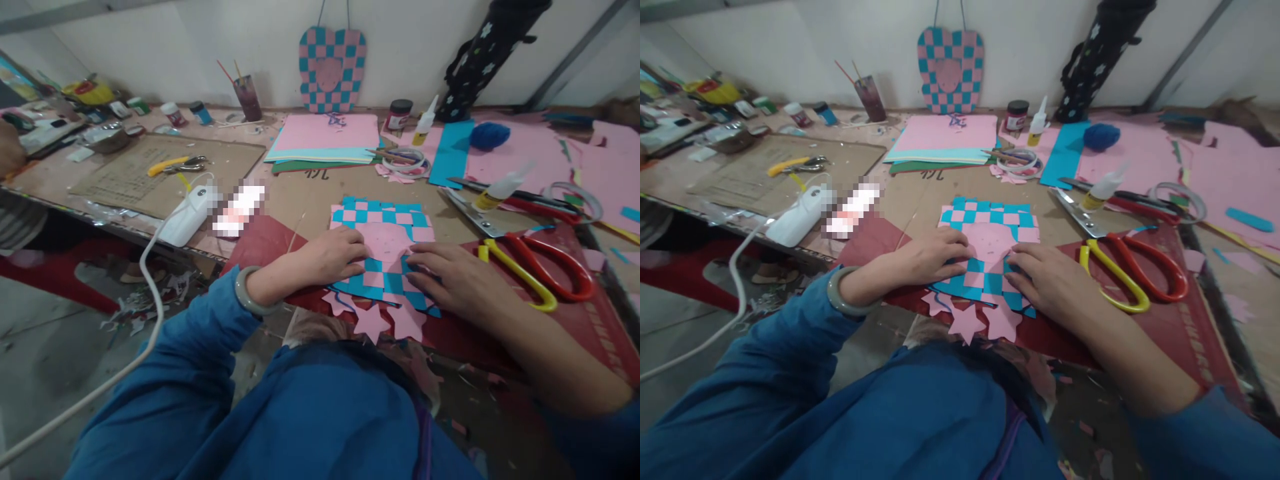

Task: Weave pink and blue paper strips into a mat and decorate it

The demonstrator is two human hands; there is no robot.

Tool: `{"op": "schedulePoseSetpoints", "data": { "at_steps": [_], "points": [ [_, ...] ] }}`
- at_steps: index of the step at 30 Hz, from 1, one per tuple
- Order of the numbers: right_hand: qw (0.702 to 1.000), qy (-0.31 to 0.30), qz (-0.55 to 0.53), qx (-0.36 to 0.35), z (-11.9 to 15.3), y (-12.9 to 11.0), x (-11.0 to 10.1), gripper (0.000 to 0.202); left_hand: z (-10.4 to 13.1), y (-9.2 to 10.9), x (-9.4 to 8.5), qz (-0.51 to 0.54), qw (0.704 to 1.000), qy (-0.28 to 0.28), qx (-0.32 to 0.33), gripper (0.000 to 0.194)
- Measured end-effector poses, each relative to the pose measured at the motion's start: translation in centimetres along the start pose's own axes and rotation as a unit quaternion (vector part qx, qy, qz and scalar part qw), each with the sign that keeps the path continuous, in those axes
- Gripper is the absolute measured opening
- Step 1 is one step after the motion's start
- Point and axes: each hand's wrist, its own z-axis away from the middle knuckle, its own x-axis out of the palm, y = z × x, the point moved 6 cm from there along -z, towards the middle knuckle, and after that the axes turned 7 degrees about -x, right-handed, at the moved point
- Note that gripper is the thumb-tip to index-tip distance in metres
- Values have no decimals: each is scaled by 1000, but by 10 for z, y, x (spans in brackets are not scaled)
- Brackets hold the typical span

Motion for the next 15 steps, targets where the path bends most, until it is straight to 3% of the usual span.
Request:
{"op": "schedulePoseSetpoints", "data": {
  "at_steps": [3,8,15],
  "points": [
    [999,44,-21,23,1,-2,-26,33,0,-1,0,7,1000,-1,1,30],
    [993,59,-98,21,5,-21,-79,25,1,-4,1,8,1000,16,16,32],
    [993,74,-69,54,26,-50,-142,23,0,-9,-2,-6,999,29,27,35]
  ]
}}
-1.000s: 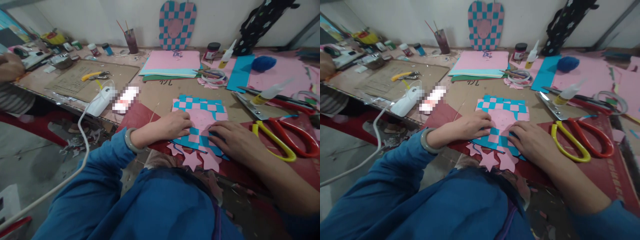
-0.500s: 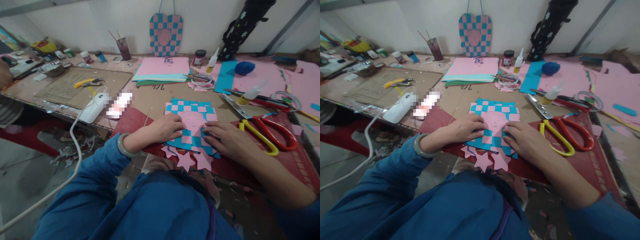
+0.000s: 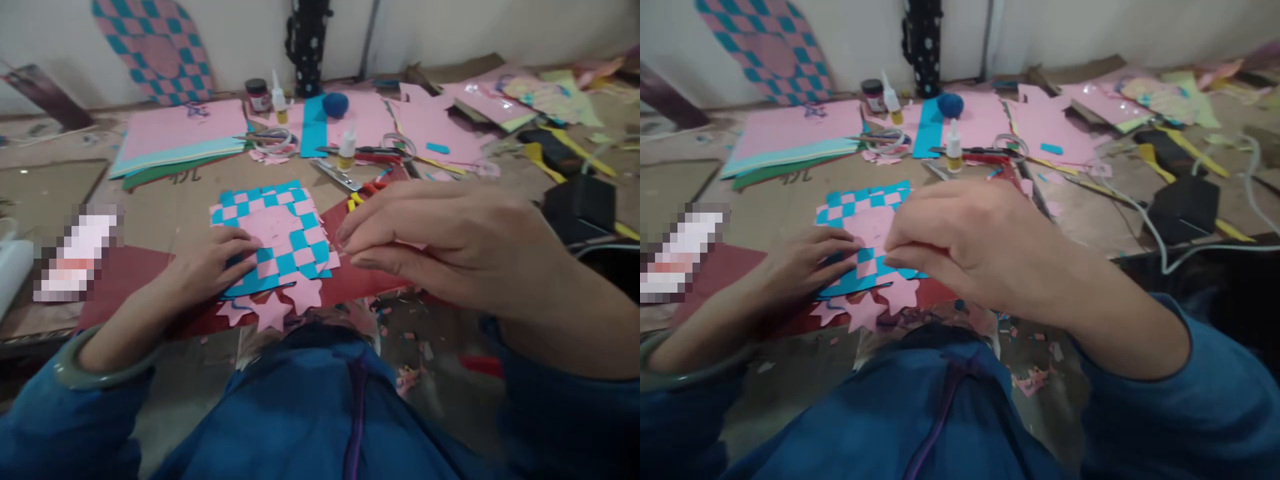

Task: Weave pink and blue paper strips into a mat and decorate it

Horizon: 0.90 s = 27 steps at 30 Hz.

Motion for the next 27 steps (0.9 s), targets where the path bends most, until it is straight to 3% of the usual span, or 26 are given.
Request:
{"op": "schedulePoseSetpoints", "data": {
  "at_steps": [5,9,11,15,18,20,22,24,25,27],
  "points": [
    [996,48,23,67,9,-17,-35,46,0,1,-3,21,1000,0,-22,34],
    [996,62,27,61,11,-14,-36,56,0,-2,-3,30,999,9,-41,34],
    [997,60,24,51,11,0,-17,50,0,-2,-1,15,999,-3,-37,34],
    [994,-57,-48,77,0,33,59,19,1,2,1,17,1000,-2,-3,34],
    [979,-113,-157,59,-16,36,100,16,1,2,-1,47,999,12,-12,31],
    [953,-43,-288,82,-24,38,105,21,4,-1,-8,103,993,33,-42,31],
    [891,81,-421,150,-25,50,100,29,12,-6,-22,184,974,86,-96,34],
    [826,152,-498,214,-20,62,100,35,24,-7,-33,291,937,128,-147,39],
    [815,148,-509,233,-17,65,102,37,30,-5,-36,353,913,129,-160,41],
    [840,84,-478,243,-12,65,107,35,40,4,-36,431,880,101,-171,39]
  ]
}}
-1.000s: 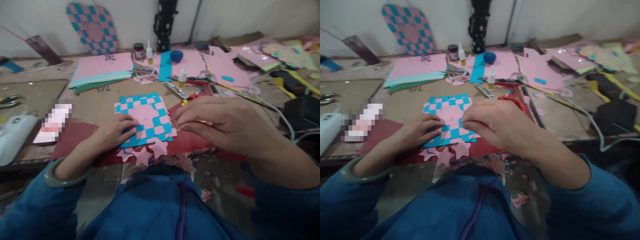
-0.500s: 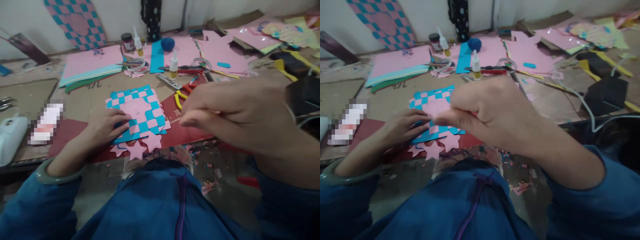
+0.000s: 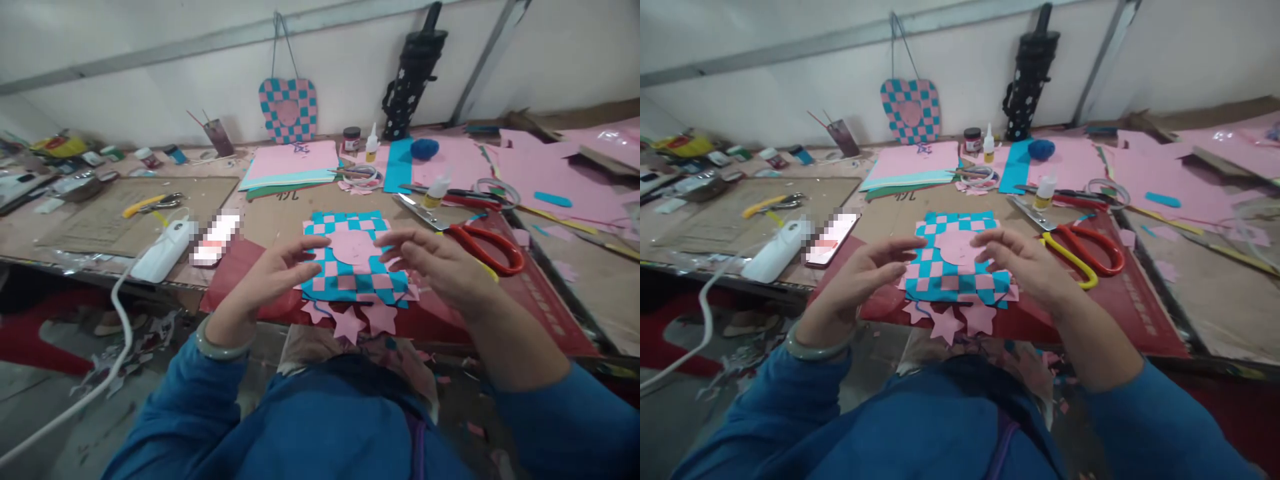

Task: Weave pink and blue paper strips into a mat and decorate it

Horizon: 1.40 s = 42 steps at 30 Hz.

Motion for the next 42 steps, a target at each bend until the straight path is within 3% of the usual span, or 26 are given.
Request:
{"op": "schedulePoseSetpoints", "data": {
  "at_steps": [4,14,16,20,22,29,34,38,42],
  "points": [
    [985,-80,153,12,14,5,9,31,17,4,12,1,1000,-24,13,31],
    [952,-110,260,-114,28,-14,45,21,27,-3,39,-48,995,-80,41,23],
    [952,-129,249,-119,34,-17,51,23,32,1,42,-18,991,-121,49,23],
    [941,-242,175,-161,49,-24,69,30,43,8,54,82,950,-297,47,25],
    [930,-271,177,-174,53,-23,72,30,44,8,57,85,940,-326,48,25],
    [943,-225,202,-137,49,-9,62,19,39,-5,47,67,978,-198,8,25],
    [954,-176,209,-125,44,-7,56,30,47,-20,25,141,988,-42,-56,26],
    [922,-160,297,-193,42,-17,46,37,57,-37,9,204,973,89,-58,26],
    [872,-91,419,-235,44,-17,20,28,67,-48,-3,253,953,156,-66,34]
  ]
}}
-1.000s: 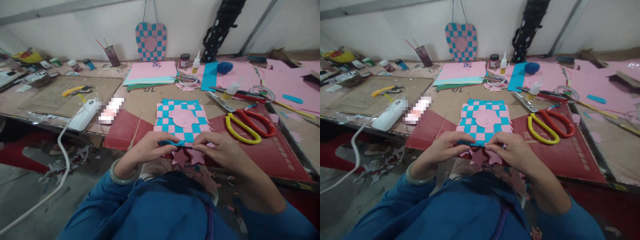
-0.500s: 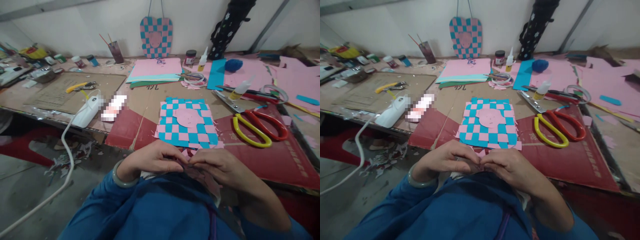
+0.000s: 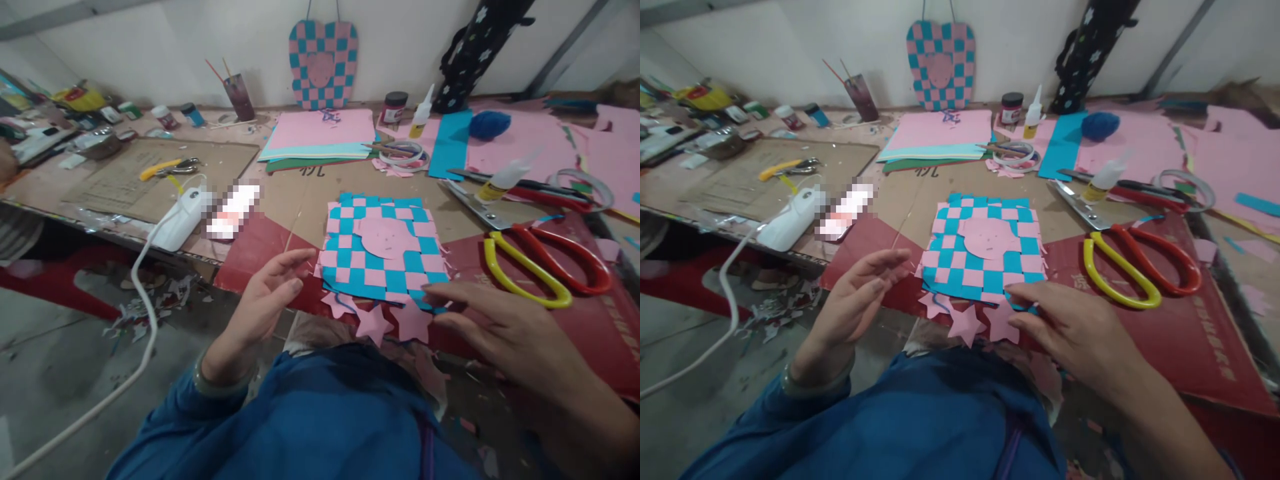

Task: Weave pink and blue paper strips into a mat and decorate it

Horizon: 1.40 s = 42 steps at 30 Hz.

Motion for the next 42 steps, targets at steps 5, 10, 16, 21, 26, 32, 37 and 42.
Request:
{"op": "schedulePoseSetpoints", "data": {
  "at_steps": [5,10,16,21,26,32,37,42],
  "points": [
    [995,19,86,-50,8,0,9,29,0,5,-5,18,999,1,-51,44],
    [987,8,93,-128,-19,-27,26,23,-12,8,-1,44,995,8,-86,40],
    [978,-49,102,-173,-61,-41,54,24,-28,8,5,68,992,21,-107,37],
    [976,-86,107,-167,-69,-37,72,19,-34,9,7,94,989,21,-113,32],
    [976,-100,109,-159,-68,-34,76,18,-36,10,10,134,983,8,-126,31],
    [977,-106,102,-157,-68,-32,78,18,-35,8,13,152,979,-1,-135,30],
    [978,-114,93,-149,-67,-31,79,20,-28,12,8,126,983,-6,-134,35],
    [977,-93,98,-166,-67,-31,78,17,-22,18,8,112,983,-6,-145,39]
  ]
}}
